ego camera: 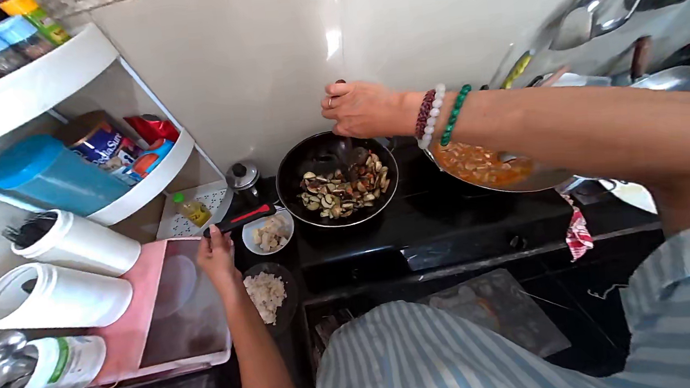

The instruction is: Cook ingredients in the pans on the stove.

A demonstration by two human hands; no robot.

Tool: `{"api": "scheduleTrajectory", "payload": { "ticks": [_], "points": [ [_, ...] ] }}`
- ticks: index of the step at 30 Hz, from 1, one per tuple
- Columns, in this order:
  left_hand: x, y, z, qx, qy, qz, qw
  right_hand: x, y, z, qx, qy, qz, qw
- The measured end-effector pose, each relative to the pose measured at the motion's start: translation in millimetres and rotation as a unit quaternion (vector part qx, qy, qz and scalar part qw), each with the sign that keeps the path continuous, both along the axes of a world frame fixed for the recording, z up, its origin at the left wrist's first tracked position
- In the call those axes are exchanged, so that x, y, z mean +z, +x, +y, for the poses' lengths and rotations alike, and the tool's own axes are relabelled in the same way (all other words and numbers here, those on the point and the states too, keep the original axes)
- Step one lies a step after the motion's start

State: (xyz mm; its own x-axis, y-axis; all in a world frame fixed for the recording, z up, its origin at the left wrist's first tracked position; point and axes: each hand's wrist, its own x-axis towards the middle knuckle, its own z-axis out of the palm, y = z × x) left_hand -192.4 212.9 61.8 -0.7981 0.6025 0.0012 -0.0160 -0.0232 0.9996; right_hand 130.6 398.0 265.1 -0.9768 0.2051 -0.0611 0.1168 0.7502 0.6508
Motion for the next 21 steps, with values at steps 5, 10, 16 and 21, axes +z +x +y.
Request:
{"api": "scheduleTrajectory", "payload": {
  "ticks": [5,10,16,21],
  "points": [
    [-0.4,4.5,-2.3,0.008,0.010,-0.019,1.000,34.3,-14.4,-15.5,-0.166,0.043,-0.017,0.985],
    [-4.8,5.0,-4.2,0.008,0.024,-0.003,1.000,32.9,-17.7,-12.9,-0.300,0.098,-0.079,0.945],
    [0.3,6.8,-5.6,0.010,0.019,-0.010,1.000,2.1,-5.3,5.4,-0.329,-0.023,-0.012,0.944],
    [0.2,6.8,-4.8,0.012,0.014,-0.011,1.000,33.2,-8.8,-3.0,-0.324,-0.019,0.015,0.946]
  ]
}}
